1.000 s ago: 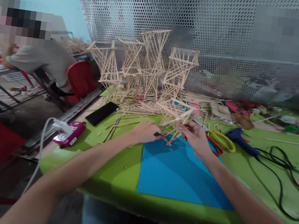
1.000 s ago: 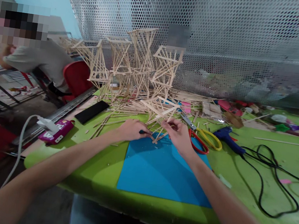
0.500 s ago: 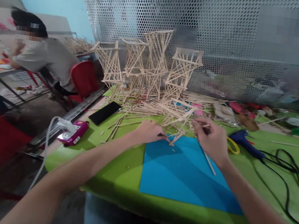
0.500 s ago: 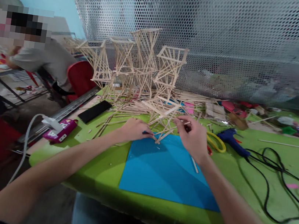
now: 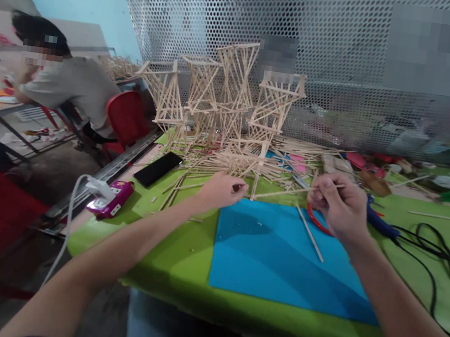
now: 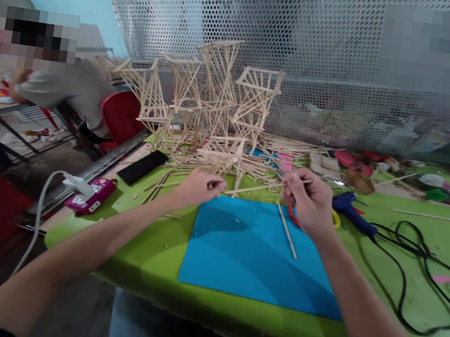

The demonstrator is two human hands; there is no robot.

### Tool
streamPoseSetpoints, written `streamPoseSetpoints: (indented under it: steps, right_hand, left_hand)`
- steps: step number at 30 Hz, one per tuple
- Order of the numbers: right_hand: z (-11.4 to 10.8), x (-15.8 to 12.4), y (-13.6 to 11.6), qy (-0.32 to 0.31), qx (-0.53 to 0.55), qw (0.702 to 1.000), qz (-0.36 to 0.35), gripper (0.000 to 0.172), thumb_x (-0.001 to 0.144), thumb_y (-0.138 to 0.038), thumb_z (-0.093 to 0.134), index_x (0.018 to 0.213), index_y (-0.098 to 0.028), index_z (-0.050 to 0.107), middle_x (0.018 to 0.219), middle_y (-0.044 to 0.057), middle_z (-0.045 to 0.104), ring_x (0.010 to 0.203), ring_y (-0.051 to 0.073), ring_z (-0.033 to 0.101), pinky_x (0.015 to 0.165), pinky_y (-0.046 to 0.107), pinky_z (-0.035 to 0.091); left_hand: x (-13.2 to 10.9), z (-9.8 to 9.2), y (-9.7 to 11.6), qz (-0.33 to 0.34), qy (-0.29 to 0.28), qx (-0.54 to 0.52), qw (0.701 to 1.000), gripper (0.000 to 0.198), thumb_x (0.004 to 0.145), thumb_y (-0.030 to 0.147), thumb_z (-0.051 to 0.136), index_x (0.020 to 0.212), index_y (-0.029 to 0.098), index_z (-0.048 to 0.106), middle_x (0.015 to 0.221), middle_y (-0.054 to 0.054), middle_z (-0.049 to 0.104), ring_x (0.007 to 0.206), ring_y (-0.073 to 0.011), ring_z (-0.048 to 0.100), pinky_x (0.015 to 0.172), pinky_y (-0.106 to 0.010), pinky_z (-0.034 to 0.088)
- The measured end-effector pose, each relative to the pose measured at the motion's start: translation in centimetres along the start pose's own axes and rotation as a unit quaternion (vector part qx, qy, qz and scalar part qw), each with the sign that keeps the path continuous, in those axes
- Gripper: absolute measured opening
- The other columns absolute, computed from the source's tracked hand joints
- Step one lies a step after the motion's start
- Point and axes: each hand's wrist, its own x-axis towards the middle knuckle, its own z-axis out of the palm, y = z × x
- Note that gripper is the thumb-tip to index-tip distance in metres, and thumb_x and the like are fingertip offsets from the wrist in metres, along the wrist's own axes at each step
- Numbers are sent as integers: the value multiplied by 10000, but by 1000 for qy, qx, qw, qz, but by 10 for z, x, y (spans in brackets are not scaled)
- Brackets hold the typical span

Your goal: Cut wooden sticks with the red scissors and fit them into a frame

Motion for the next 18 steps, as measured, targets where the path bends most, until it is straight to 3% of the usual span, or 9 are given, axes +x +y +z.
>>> streamPoseSetpoints:
  steps: [3, 5, 8, 11, 13, 15, 16, 18]
  right_hand:
    - [6, -5, -6, -81, -22, 996, 33, 367, 958, -572, 736, 820, -242, 657, 616, -27, 496, 529, 116, 448, 493, 274, 359]
    - [17, -10, -10, -127, -82, 987, 50, 395, 958, -594, 724, 826, -230, 649, 619, -17, 549, 539, 123, 492, 506, 274, 394]
    - [37, -18, -13, -184, -153, 970, 48, 362, 969, -567, 708, 877, -219, 672, 679, 6, 638, 601, 145, 573, 570, 283, 473]
    - [42, -18, -15, -245, -201, 948, 32, 306, 990, -525, 673, 1004, -224, 718, 893, 52, 750, 777, 190, 681, 694, 303, 537]
    - [29, -10, -15, -266, -251, 930, 29, 328, 985, -532, 662, 1112, -236, 726, 1018, 72, 780, 883, 228, 714, 760, 323, 548]
    - [2, 2, -11, -242, -345, 906, 35, 368, 972, -548, 646, 1137, -229, 729, 1026, 89, 785, 877, 249, 712, 765, 338, 529]
    - [-16, 8, -7, -211, -408, 887, 51, 360, 987, -531, 611, 1113, -215, 727, 1029, 105, 786, 861, 251, 707, 766, 343, 514]
    - [-54, 19, 3, -161, -548, 816, 86, 315, 995, -460, 591, 1051, -170, 701, 983, 155, 770, 829, 262, 680, 752, 358, 466]
  left_hand:
    - [-4, -6, 7, 27, -53, -188, 980, 476, 1101, 466, 472, 1061, 117, 793, 900, -95, 825, 576, -106, 692, 566, -199, 508]
    - [-7, -5, 15, 57, -100, -252, 961, 525, 1081, 559, 504, 1129, 113, 777, 1022, -126, 831, 720, -132, 762, 624, -201, 552]
    - [-13, 3, 32, 88, -157, -261, 948, 494, 1041, 584, 589, 1119, 134, 777, 1033, -110, 835, 773, -138, 785, 675, -200, 569]
    - [-20, 8, 47, 89, -171, -245, 950, 483, 1053, 565, 577, 980, 137, 789, 936, -80, 836, 630, -103, 731, 630, -193, 548]
    - [-23, 6, 52, 69, -154, -248, 954, 490, 1085, 545, 518, 1078, 138, 790, 913, -69, 835, 509, -75, 649, 545, -188, 498]
    - [-23, 2, 51, 58, -118, -247, 960, 497, 1105, 526, 476, 1163, 136, 779, 853, -56, 825, 434, -61, 552, 469, -187, 409]
    - [-23, 1, 50, 61, -94, -246, 963, 500, 1110, 519, 464, 1188, 133, 773, 797, -48, 811, 425, -63, 524, 460, -190, 377]
    - [-21, -1, 45, 76, -48, -253, 963, 507, 1117, 512, 449, 1256, 127, 747, 681, -30, 765, 447, -83, 535, 490, -195, 375]
